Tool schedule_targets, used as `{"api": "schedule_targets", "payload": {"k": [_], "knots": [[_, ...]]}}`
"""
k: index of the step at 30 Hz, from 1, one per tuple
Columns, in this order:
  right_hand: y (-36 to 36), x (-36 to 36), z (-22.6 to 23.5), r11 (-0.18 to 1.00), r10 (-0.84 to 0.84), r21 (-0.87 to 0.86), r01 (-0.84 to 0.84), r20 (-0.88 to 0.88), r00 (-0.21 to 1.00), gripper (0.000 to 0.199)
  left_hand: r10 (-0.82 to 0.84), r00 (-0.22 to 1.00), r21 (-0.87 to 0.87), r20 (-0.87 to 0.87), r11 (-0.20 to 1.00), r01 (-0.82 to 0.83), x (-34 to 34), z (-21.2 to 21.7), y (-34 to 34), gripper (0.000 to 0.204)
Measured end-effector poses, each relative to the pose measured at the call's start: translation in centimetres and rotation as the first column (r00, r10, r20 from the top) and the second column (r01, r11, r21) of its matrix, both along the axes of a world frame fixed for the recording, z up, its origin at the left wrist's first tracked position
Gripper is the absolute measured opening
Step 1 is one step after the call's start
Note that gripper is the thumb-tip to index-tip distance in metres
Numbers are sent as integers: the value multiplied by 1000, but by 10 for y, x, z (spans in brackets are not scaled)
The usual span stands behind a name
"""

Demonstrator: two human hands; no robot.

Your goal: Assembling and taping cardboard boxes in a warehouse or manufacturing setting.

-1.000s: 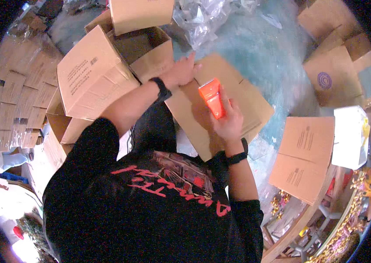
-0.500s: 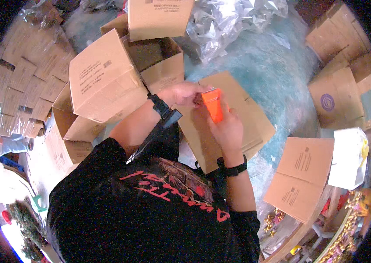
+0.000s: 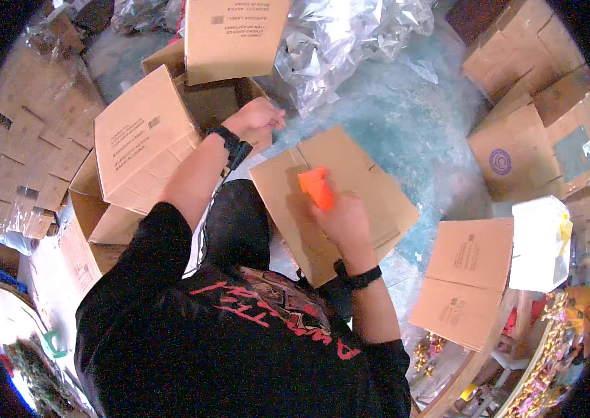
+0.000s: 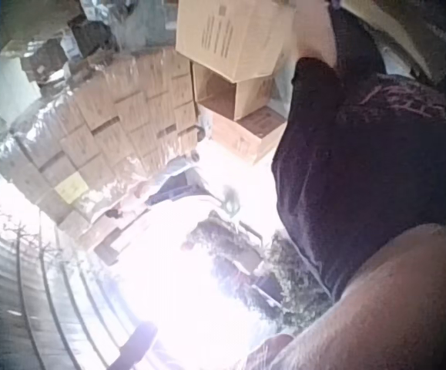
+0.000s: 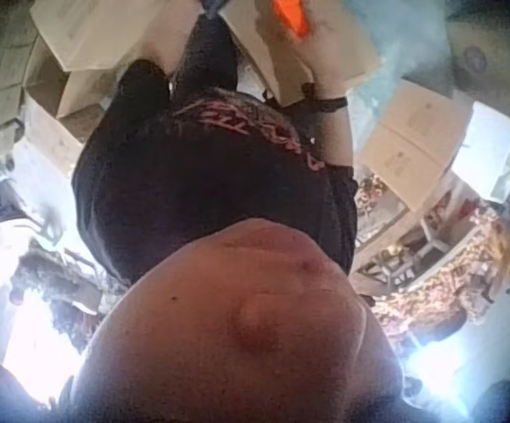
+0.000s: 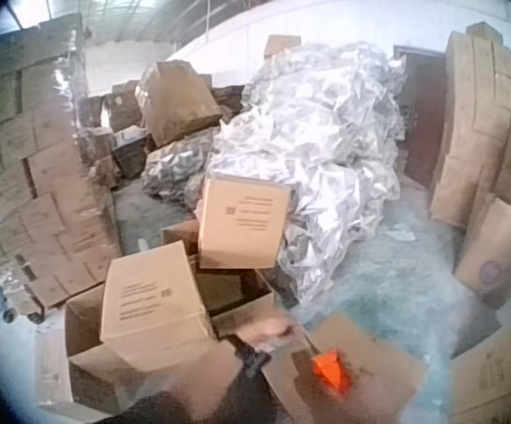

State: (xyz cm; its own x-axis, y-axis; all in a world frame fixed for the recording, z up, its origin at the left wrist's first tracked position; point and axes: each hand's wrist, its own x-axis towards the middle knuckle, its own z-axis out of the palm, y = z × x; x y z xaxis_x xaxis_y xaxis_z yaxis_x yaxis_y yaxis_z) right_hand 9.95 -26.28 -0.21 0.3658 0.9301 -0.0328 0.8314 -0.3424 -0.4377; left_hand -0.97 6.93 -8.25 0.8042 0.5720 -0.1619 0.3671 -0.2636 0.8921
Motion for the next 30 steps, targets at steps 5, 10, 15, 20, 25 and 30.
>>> {"api": "schedule_targets", "payload": {"k": [5, 10, 15, 20, 25, 30], "knots": [[32, -1, -6, 986, -49, -157, 62, 86, 995, 69, -9, 995, 363, -95, 931, 43, 25, -51, -1, 29], [40, -5, 2, 981, -21, -192, 39, 96, 995, 71, -246, 785, -24, -569, 959, 283, 27, -135, 16, 28], [22, 8, -22, 989, -86, -109, 98, 114, 990, 67, -248, 768, -54, -590, 961, 270, 14, -59, -39, 54], [14, -5, 3, 982, -110, -160, 104, -29, 994, 65, -90, 969, 1, -229, 996, 93, 26, -8, -89, 77], [-53, -9, 8, 994, -49, 97, 53, -39, 998, 58, -50, 941, 345, -335, 923, 172, 47, -1, -118, 75], [-140, -2, 61, 978, -166, -114, 174, 70, 984, 52, -39, 942, 333, -334, 930, 157, 42, -12, -99, 77]]}}
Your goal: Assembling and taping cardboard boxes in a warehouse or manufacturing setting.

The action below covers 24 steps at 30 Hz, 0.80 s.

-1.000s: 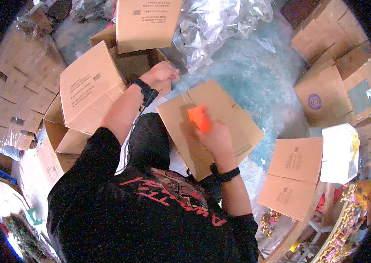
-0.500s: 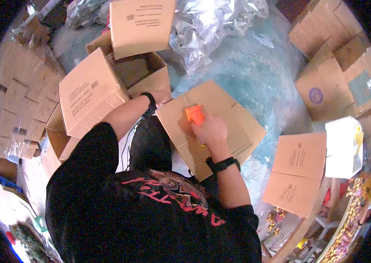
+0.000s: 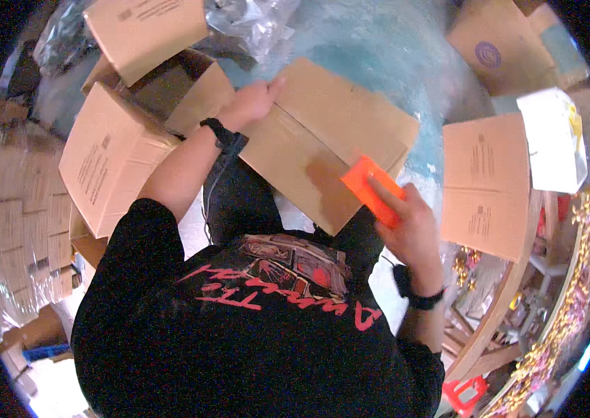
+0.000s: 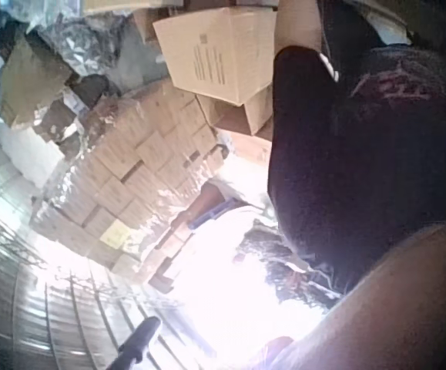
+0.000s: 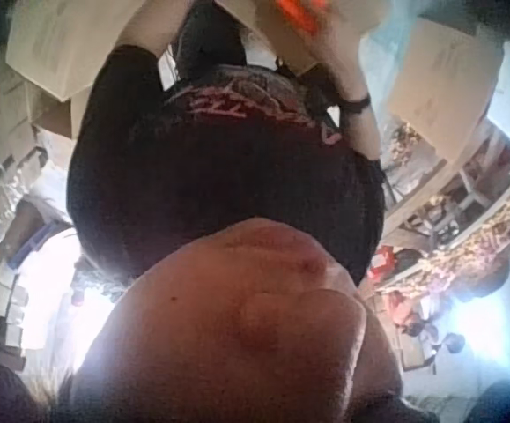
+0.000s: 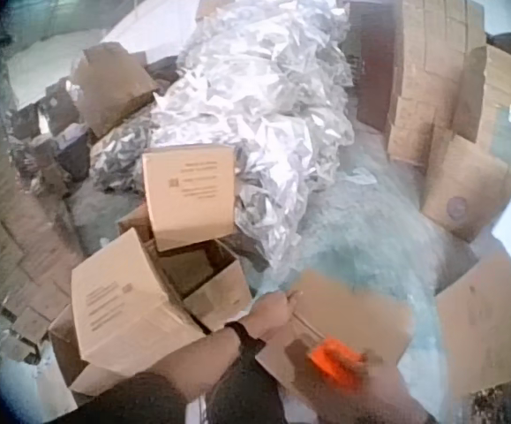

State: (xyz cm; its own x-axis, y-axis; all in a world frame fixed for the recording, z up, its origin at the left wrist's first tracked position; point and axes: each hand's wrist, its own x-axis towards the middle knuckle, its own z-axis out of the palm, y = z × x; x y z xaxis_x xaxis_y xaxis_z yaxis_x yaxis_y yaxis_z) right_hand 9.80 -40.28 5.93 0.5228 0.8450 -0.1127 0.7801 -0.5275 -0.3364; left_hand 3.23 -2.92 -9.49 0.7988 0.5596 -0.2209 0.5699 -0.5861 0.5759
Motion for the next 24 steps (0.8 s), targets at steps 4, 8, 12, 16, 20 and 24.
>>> {"api": "schedule_targets", "payload": {"k": [4, 8, 12, 16, 20, 24], "knots": [[-72, 13, -1, 997, -69, -30, 70, 11, 998, 70, 0, 1000, -11, -25, 1000, 0, 7, 6, -4, 77], [-98, 15, -69, 978, -173, -121, 168, -37, 984, 67, 18, 1000, 11, 13, 1000, -18, 11, -16, 7, 75], [-85, 31, -104, 992, -128, -23, 127, -62, 990, 53, -43, 997, -13, -66, 999, 42, 13, 5, 2, 77], [-59, 46, -85, 983, -172, -95, 157, -177, 969, 54, 2, 996, -66, -89, 998, -8, 12, -5, 7, 70], [-42, 105, -120, 996, 68, -7, -87, -564, 823, 57, -149, 989, -240, 16, 959, 148, 6, 36, -13, 55], [11, 100, -135, 857, -111, -505, -102, -373, 921, 53, -247, 945, -396, 215, 862, 316, -9, 16, 5, 54]]}}
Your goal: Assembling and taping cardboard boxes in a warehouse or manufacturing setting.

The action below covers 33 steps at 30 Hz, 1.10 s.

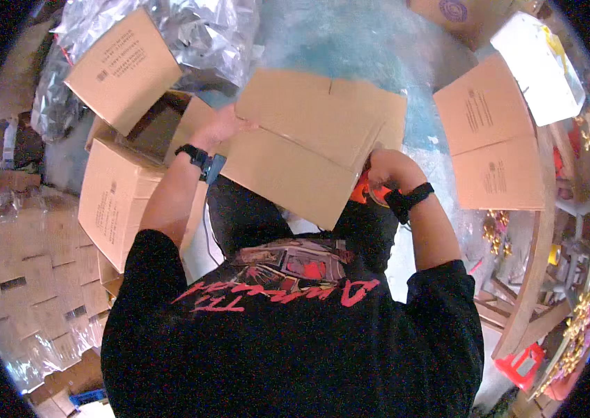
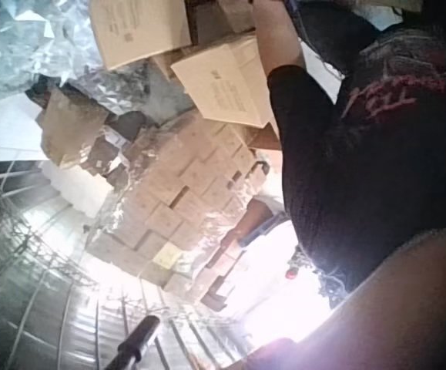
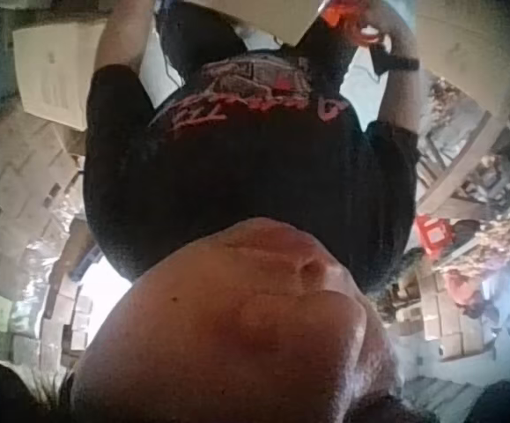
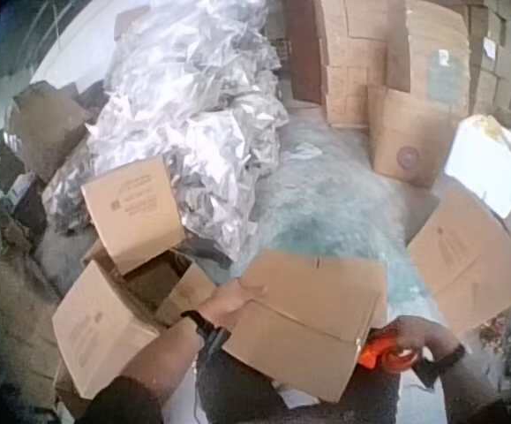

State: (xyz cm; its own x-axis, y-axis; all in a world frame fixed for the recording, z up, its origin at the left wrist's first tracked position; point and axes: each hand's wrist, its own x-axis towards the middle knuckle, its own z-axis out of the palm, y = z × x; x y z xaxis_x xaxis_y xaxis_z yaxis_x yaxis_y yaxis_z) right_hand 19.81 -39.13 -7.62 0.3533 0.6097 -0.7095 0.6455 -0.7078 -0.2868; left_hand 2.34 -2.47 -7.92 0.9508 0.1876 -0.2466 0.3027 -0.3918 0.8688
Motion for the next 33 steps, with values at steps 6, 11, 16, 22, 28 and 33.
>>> {"api": "schedule_targets", "payload": {"k": [6, 11, 16, 22, 28, 33], "knots": [[5, -11, 27, 906, -188, 424, -5, 411, 892, 30, 240, 970, -291, -47, 925, -243, -36, 14, -11, 45], [-25, 5, -30, -19, -616, 631, 775, -619, 488, 35, 459, 874, -322, -159, 813, -486, -62, -10, -24, 63], [-35, -26, -38, -459, 92, -300, 837, -952, -291, 43, 425, 891, 39, -160, 905, -425, -69, -34, -35, 91], [-26, -53, -32, -262, 268, -319, 911, -931, -249, 46, 457, 850, -204, -261, 835, -512, -73, -39, -50, 88], [-10, -26, -18, -262, 258, -173, 949, -960, -104, 39, 241, 888, -767, -393, 446, -461, -84, -30, -127, 74], [13, -28, 3, -106, 20, 167, 980, -985, 170, 43, 399, 798, -862, -451, 37, -506, -41, -39, -191, 66]]}}
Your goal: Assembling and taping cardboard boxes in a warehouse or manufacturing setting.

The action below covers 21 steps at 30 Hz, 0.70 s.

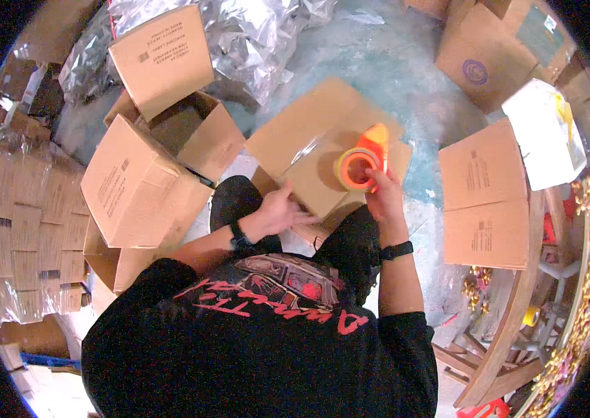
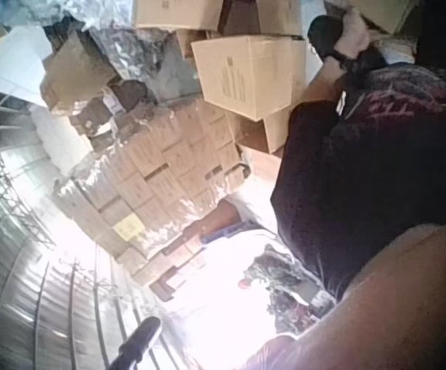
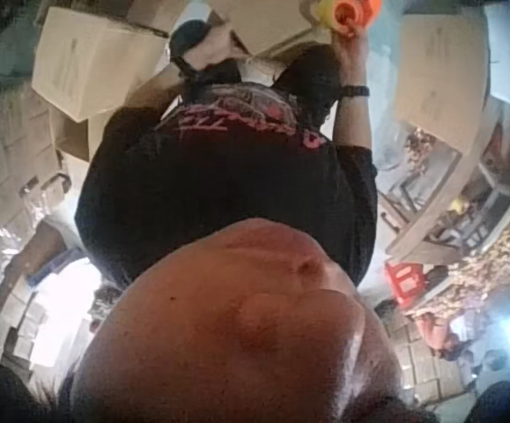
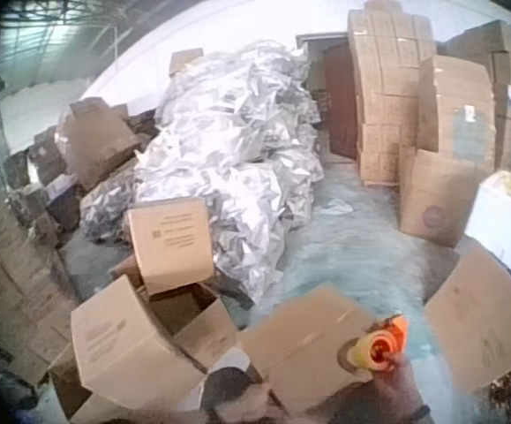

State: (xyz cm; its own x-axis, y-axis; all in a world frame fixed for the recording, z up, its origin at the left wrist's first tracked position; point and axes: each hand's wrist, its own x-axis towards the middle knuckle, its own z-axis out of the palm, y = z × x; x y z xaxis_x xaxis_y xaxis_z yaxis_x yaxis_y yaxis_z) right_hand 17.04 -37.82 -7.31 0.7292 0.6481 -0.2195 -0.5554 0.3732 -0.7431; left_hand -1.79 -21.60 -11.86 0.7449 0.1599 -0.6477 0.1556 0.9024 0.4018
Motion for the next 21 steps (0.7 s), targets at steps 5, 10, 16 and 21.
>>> {"api": "schedule_targets", "payload": {"k": [5, 10, 16, 21], "knots": [[-11, -33, 27, 964, 154, -266, 0, 559, 815, 65, -75, 974, -1, 213, 997, 77, 44, -14, -1, 60], [-62, -59, 59, 817, 502, -559, 142, 811, 302, 77, -277, 954, -101, 111, 952, 288, 21, 12, 0, 47], [-69, -80, 81, 679, 694, -702, 215, 709, 124, 78, -383, 912, 262, 145, 904, 338, 0, 32, -1, 32], [-66, -70, 100, 707, 688, -684, 178, 724, 50, 74, -379, 925, 529, 20, 789, 312, 9, 72, 12, 23]]}}
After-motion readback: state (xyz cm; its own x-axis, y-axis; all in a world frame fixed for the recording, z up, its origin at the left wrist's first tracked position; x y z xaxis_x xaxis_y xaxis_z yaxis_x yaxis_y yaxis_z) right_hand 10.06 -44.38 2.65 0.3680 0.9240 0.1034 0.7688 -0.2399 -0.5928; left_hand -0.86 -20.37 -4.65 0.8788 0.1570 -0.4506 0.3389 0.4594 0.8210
